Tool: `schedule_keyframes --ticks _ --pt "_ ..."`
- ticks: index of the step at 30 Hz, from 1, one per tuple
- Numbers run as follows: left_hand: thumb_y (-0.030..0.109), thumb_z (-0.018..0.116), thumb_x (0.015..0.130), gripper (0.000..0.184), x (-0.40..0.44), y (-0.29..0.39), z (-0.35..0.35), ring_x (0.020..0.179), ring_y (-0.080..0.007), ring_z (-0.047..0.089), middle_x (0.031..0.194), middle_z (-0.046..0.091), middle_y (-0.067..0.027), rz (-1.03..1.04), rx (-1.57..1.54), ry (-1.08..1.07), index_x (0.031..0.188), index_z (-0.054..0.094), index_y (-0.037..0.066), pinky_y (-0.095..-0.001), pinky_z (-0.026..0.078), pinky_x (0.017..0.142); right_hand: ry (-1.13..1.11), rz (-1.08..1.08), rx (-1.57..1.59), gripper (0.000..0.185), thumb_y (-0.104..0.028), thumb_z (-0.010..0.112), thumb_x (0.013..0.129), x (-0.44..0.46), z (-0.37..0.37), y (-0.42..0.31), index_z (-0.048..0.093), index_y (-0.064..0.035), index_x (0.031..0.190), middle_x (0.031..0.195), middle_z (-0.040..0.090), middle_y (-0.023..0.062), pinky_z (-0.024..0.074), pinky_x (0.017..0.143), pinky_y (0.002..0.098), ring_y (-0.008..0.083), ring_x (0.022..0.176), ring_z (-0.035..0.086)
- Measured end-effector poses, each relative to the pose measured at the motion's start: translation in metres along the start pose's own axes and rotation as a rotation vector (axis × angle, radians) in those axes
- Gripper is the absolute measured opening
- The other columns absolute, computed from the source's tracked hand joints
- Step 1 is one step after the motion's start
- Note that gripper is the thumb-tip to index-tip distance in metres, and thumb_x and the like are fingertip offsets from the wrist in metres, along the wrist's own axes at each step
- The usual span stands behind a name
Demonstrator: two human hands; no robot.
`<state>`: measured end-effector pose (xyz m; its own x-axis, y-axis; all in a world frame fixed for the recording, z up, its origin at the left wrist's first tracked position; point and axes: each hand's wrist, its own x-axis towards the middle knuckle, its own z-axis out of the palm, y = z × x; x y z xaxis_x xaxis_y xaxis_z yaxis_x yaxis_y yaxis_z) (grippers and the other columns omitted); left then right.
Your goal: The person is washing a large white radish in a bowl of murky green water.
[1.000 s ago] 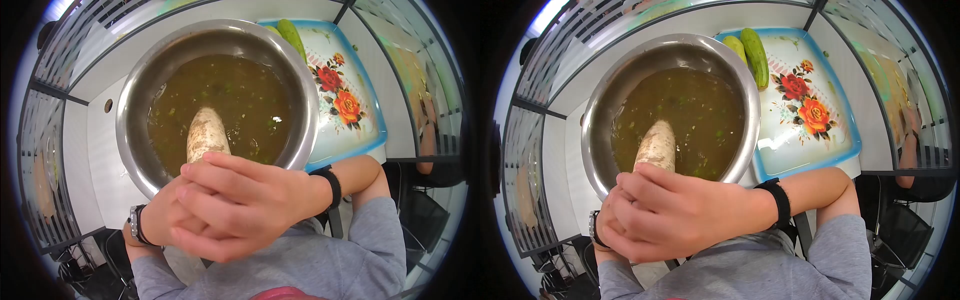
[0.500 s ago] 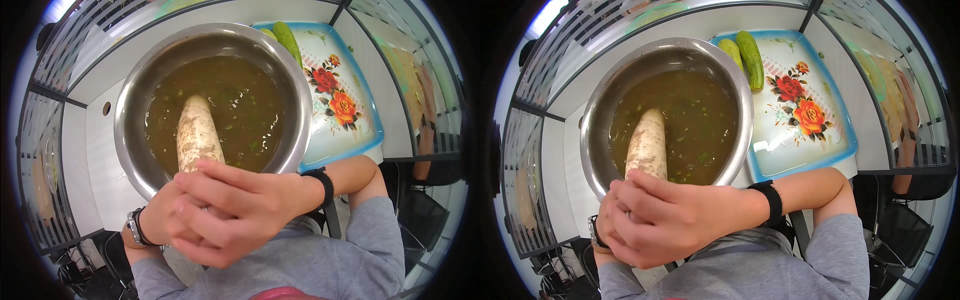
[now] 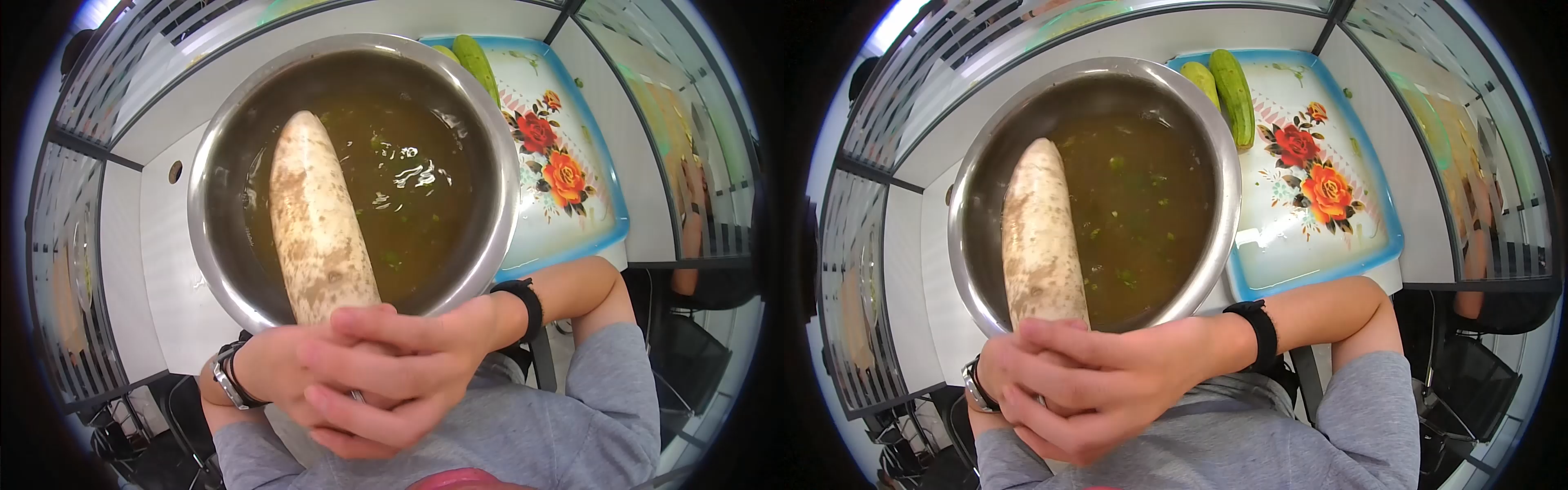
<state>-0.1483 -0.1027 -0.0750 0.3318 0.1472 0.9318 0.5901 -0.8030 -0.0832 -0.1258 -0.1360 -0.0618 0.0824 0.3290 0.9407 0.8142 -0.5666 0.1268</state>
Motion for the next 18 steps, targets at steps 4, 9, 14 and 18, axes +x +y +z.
schedule_keyframes --ticks 4,9,14,18 --pt "0.018 0.07 0.097 0.024 -0.001 0.0 0.002 0.131 -0.0345 0.05 0.132 0.054 -0.0054 0.043 -0.148 0.002 0.12 0.074 0.013 -0.0445 0.055 0.099 0.003 0.129 -0.039 0.033 -0.018 0.07 0.087 0.001 0.004 0.001 0.06 -0.0107 0.117 0.116 0.055 0.0104 0.0589 0.094 0.0501 0.0336 0.105 0.065" --pt "0.018 0.07 0.097 0.024 0.018 -0.017 0.033 0.13 -0.0346 0.05 0.132 0.054 -0.0056 0.394 -0.692 0.111 0.12 0.074 0.012 -0.0447 0.055 0.099 -0.044 0.255 -0.028 0.032 -0.019 0.068 0.085 0.008 0.002 0.002 0.06 -0.0126 0.116 0.107 0.056 0.0118 0.0573 0.092 0.0476 0.0324 0.101 0.064" --pt "0.017 0.07 0.097 0.024 0.057 -0.033 0.086 0.129 -0.0346 0.051 0.132 0.055 -0.0057 0.975 -1.566 -0.001 0.119 0.074 0.011 -0.0449 0.055 0.099 -0.093 0.297 -0.031 0.039 -0.019 0.068 0.082 0.007 -0.002 0.009 0.059 -0.0077 0.118 0.106 0.06 0.0132 0.056 0.09 0.0423 0.0314 0.099 0.063" --pt "0.017 0.07 0.097 0.024 0.063 -0.037 0.099 0.129 -0.0347 0.051 0.132 0.055 -0.0059 1.076 -1.681 -0.02 0.119 0.074 0.011 -0.0451 0.055 0.099 -0.065 0.279 -0.045 0.036 -0.018 0.067 0.084 0.007 0.001 0.008 0.059 -0.0094 0.118 0.103 0.06 0.0123 0.0558 0.09 0.0429 0.0315 0.098 0.064"
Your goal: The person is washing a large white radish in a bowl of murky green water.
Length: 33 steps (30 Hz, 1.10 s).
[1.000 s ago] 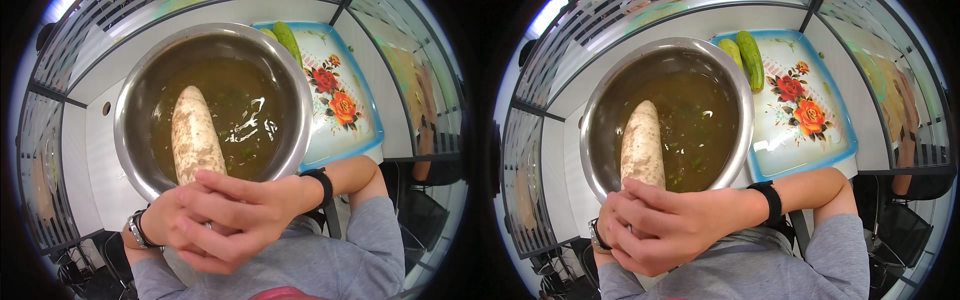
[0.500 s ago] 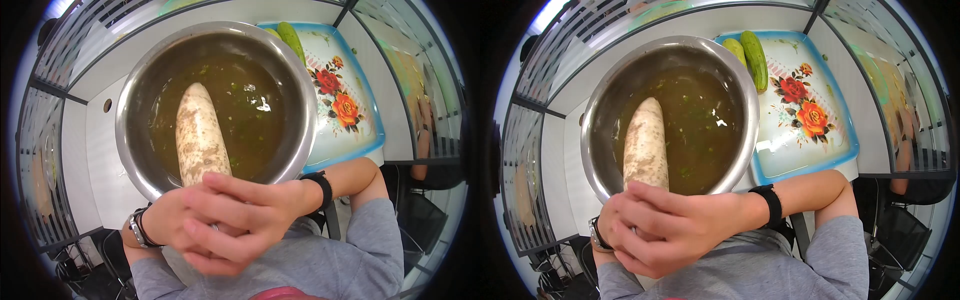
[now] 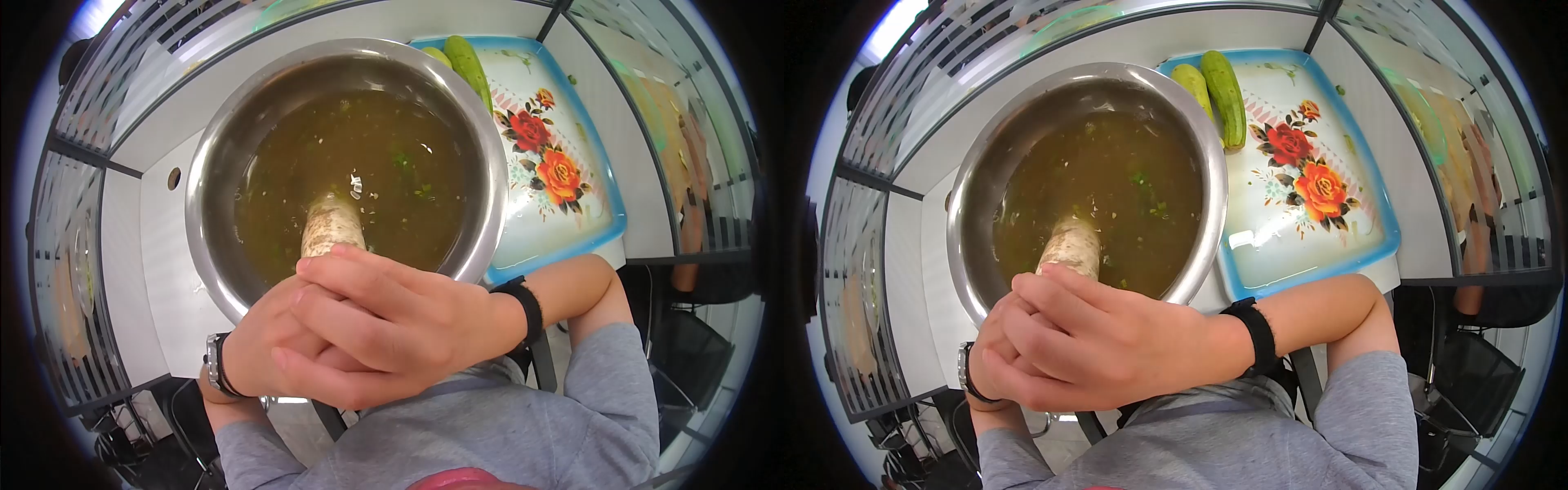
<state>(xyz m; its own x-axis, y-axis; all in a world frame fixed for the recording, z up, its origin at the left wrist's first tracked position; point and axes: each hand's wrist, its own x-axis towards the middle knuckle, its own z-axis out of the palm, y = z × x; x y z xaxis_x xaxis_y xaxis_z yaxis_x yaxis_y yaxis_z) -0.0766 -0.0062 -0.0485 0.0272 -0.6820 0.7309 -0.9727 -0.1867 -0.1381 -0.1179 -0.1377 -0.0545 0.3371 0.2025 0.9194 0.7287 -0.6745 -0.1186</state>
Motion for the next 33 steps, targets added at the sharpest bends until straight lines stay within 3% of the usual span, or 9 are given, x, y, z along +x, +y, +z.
schedule_keyframes --ticks 3,6,19,25,33 --pt "0.017 0.069 0.096 0.024 -0.002 -0.002 -0.003 0.128 -0.0347 0.052 0.131 0.056 -0.006 0.037 -0.032 -0.017 0.119 0.074 0.011 -0.0453 0.055 0.099 0.04 0.002 0.007 0.035 -0.018 0.068 0.085 -0.002 0.002 -0.006 0.06 -0.0105 0.118 0.104 0.058 0.0112 0.0564 0.091 0.0453 0.0319 0.099 0.064" --pt "0.017 0.069 0.096 0.024 -0.003 0.0 -0.005 0.128 -0.0347 0.052 0.131 0.056 -0.0061 0.058 -0.05 -0.027 0.119 0.073 0.01 -0.0454 0.055 0.1 0.083 -0.141 -0.007 0.036 -0.015 0.072 0.083 -0.008 0.004 -0.005 0.059 -0.0085 0.117 0.116 0.054 0.0109 0.0587 0.093 0.052 0.0333 0.104 0.064" --pt "0.016 0.069 0.096 0.024 -0.008 0.002 -0.012 0.126 -0.0348 0.054 0.131 0.058 -0.0066 0.127 -0.001 -0.039 0.118 0.073 0.009 -0.046 0.055 0.1 0.164 -0.363 -0.054 0.022 -0.012 0.066 0.091 -0.016 0.007 -0.013 0.059 -0.0026 0.11 0.114 0.057 0.0091 0.0607 0.094 0.0445 0.0258 0.108 0.065" --pt "0.016 0.069 0.095 0.024 -0.008 0.003 -0.008 0.125 -0.0349 0.054 0.13 0.058 -0.0068 0.144 -0.008 -0.033 0.118 0.073 0.008 -0.0463 0.055 0.1 0.197 -0.337 -0.091 0.021 -0.013 0.065 0.092 -0.02 0.012 -0.016 0.059 -0.0009 0.108 0.111 0.057 0.0081 0.0611 0.093 0.0426 0.0243 0.108 0.065" --pt "0.015 0.068 0.095 0.024 -0.009 0.0 -0.01 0.124 -0.035 0.055 0.13 0.059 -0.0071 0.178 -0.087 -0.047 0.118 0.073 0.007 -0.0467 0.055 0.1 0.225 -0.068 0.03 0.028 -0.025 0.072 0.09 -0.008 0.016 -0.018 0.061 -0.0076 0.11 0.118 0.056 0.0102 0.0609 0.091 0.0476 0.0296 0.104 0.065"
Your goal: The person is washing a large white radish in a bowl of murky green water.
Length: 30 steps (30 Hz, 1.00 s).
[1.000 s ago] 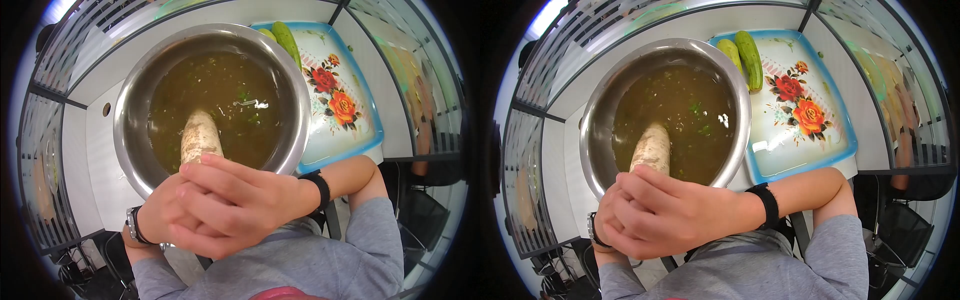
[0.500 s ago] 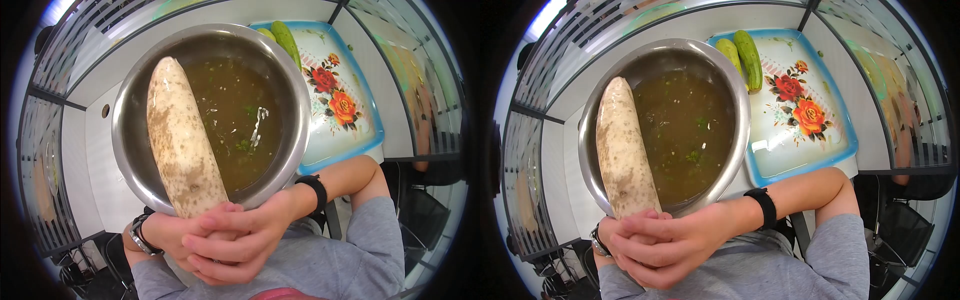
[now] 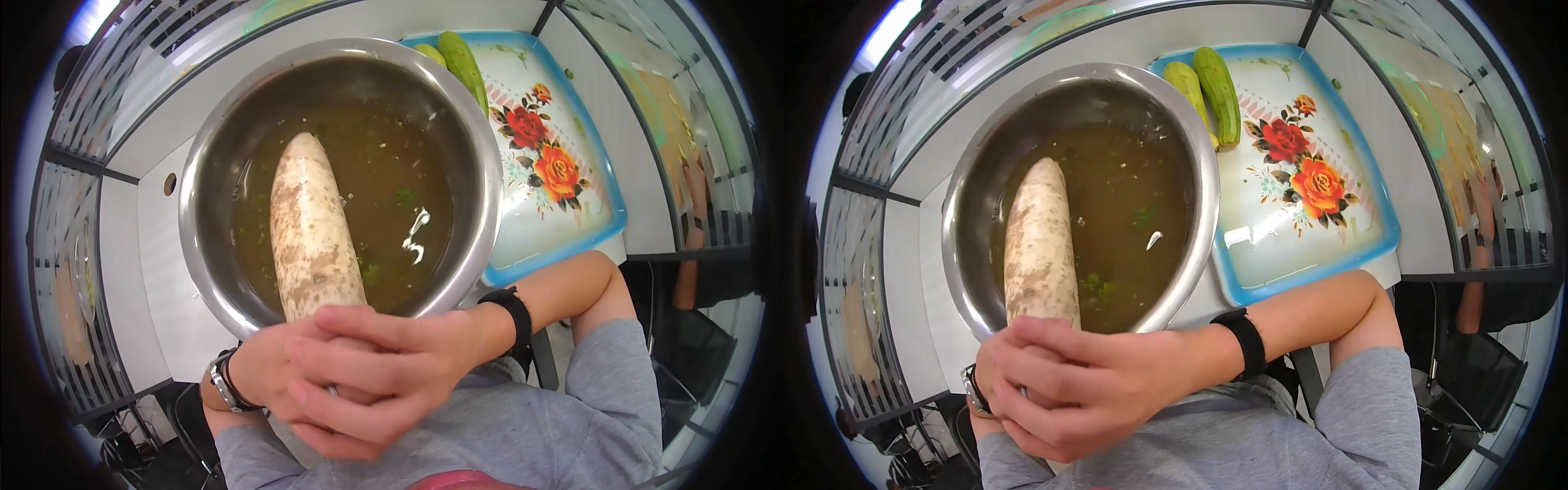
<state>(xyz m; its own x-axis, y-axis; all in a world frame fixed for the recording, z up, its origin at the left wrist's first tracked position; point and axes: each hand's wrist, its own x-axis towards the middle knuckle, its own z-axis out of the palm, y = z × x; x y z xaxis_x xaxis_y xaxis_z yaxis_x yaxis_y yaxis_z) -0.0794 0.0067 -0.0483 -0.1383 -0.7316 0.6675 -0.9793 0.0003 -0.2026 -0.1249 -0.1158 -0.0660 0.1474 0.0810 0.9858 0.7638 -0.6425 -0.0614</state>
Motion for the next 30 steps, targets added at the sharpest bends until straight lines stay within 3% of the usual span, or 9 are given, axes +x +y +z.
schedule_keyframes --ticks 1,8,13,17,25,30 --pt "0.015 0.068 0.095 0.024 0.0 0.0 -0.001 0.124 -0.035 0.056 0.13 0.059 -0.0071 0.003 -0.012 0.0 0.117 0.073 0.007 -0.0467 0.055 0.1 -0.065 0.004 -0.01 0.035 -0.03 0.076 0.089 0.0 -0.006 0.002 0.061 -0.0079 0.11 0.117 0.056 0.0097 0.0601 0.093 0.0477 0.0294 0.103 0.064" --pt "0.015 0.068 0.094 0.024 0.0 -0.003 -0.002 0.123 -0.035 0.056 0.129 0.06 -0.0073 0.03 -0.08 -0.018 0.117 0.072 0.007 -0.047 0.055 0.1 -0.044 0.114 -0.009 0.031 -0.034 0.074 0.09 0.006 -0.004 0.0 0.061 -0.0106 0.105 0.111 0.056 0.0083 0.0575 0.095 0.0467 0.0284 0.102 0.063" --pt "0.014 0.068 0.094 0.025 -0.001 -0.008 -0.005 0.122 -0.0351 0.057 0.129 0.061 -0.0075 0.043 -0.12 -0.035 0.117 0.072 0.006 -0.0473 0.055 0.1 -0.142 0.163 -0.047 0.02 -0.022 0.067 0.089 0.011 -0.012 0.006 0.063 -0.0114 0.105 0.105 0.055 0.0085 0.0553 0.095 0.0442 0.028 0.099 0.064" --pt "0.014 0.068 0.094 0.025 -0.003 -0.008 -0.006 0.122 -0.0351 0.057 0.129 0.061 -0.0077 0.06 -0.145 -0.047 0.117 0.072 0.006 -0.0474 0.055 0.1 -0.11 0.166 -0.049 0.022 -0.016 0.066 0.086 0.007 -0.008 0.007 0.062 -0.0108 0.107 0.104 0.056 0.0085 0.0553 0.095 0.0439 0.0284 0.099 0.064" --pt "0.014 0.068 0.094 0.025 -0.013 -0.014 -0.018 0.12 -0.0352 0.058 0.128 0.062 -0.0079 0.103 -0.207 -0.105 0.116 0.072 0.005 -0.0478 0.055 0.1 -0.045 -0.005 -0.038 0.024 -0.02 0.069 0.087 -0.001 -0.008 0.006 0.062 -0.0151 0.109 0.113 0.056 0.008 0.06 0.092 0.0496 0.03 0.1 0.067" --pt "0.013 0.067 0.093 0.025 -0.017 -0.015 -0.022 0.12 -0.0353 0.059 0.128 0.063 -0.0081 0.184 -0.247 -0.152 0.116 0.072 0.004 -0.0481 0.055 0.101 -0.03 -0.073 -0.035 0.023 -0.019 0.068 0.091 -0.003 -0.007 0.005 0.06 -0.0132 0.111 0.114 0.056 0.0057 0.0623 0.088 0.0446 0.0254 0.103 0.068"
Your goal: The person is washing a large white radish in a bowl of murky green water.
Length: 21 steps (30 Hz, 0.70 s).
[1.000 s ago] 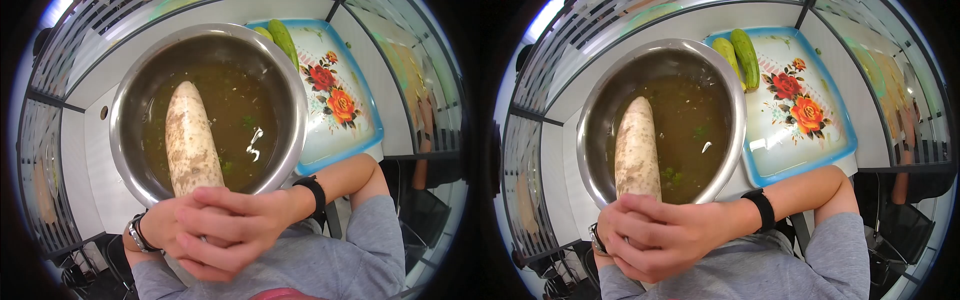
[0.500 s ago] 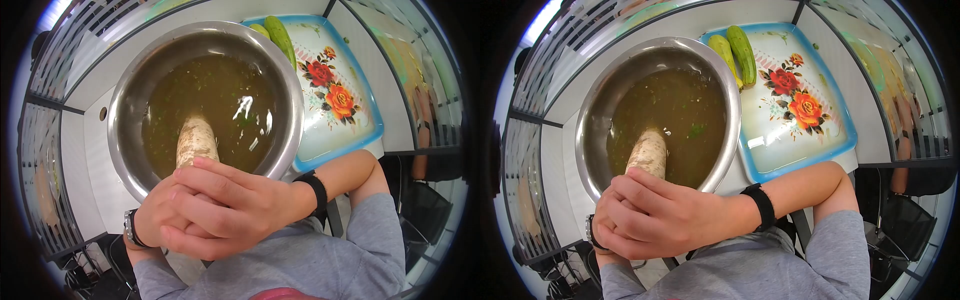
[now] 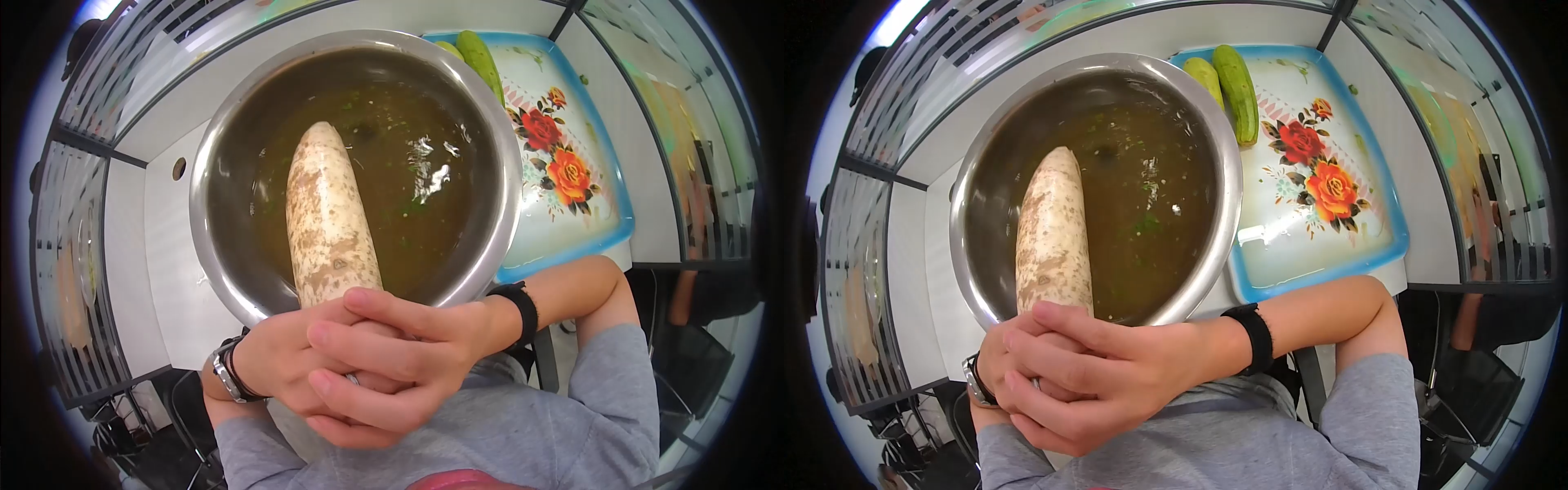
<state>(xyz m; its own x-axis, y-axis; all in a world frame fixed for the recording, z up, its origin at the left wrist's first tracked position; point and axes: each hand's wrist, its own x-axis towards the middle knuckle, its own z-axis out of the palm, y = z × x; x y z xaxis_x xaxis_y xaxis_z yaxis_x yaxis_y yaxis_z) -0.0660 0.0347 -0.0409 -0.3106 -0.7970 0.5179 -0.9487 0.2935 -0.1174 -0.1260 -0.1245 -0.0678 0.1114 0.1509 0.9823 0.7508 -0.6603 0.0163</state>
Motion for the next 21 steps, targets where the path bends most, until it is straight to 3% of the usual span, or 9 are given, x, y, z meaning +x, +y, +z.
schedule_keyframes --ticks 9,11,15,21 --pt "0.014 0.068 0.091 0.025 0.003 0.004 0.003 0.117 -0.035 0.06 0.126 0.064 -0.009 0.032 -0.031 -0.036 0.115 0.071 0.004 -0.0479 0.055 0.1 0.061 -0.259 -0.174 0.034 -0.017 0.062 0.092 -0.012 0.007 -0.002 0.058 -0.0198 0.126 0.119 0.059 0.0038 0.0609 0.076 0.0346 0.0171 0.087 0.069" --pt "0.014 0.069 0.091 0.026 0.006 0.001 0.002 0.116 -0.0349 0.061 0.124 0.064 -0.0093 -0.018 -0.068 -0.007 0.114 0.071 0.003 -0.0477 0.055 0.099 -0.042 -0.019 -0.016 0.018 -0.019 0.065 0.091 0.004 -0.007 0.001 0.063 -0.0138 0.109 0.111 0.06 0.0026 0.0617 0.087 0.0405 0.0249 0.104 0.068" --pt "0.015 0.07 0.089 0.026 0.005 -0.01 -0.005 0.114 -0.0346 0.062 0.122 0.065 -0.01 -0.202 -0.308 0.021 0.113 0.071 0.003 -0.0473 0.055 0.098 -0.059 0.142 -0.007 0.022 -0.021 0.067 0.088 0.007 -0.005 -0.001 0.064 -0.0158 0.11 0.111 0.061 0.0061 0.0595 0.094 0.0453 0.031 0.101 0.068" --pt "0.016 0.071 0.086 0.027 0.015 -0.022 -0.008 0.111 -0.0342 0.063 0.118 0.066 -0.011 -0.528 -0.662 0.048 0.111 0.07 0.003 -0.0468 0.054 0.097 -0.158 0.198 -0.058 0.029 -0.021 0.067 0.089 0.006 -0.009 0.002 0.061 -0.0169 0.117 0.116 0.059 0.0096 0.0583 0.095 0.044 0.0303 0.1 0.068"
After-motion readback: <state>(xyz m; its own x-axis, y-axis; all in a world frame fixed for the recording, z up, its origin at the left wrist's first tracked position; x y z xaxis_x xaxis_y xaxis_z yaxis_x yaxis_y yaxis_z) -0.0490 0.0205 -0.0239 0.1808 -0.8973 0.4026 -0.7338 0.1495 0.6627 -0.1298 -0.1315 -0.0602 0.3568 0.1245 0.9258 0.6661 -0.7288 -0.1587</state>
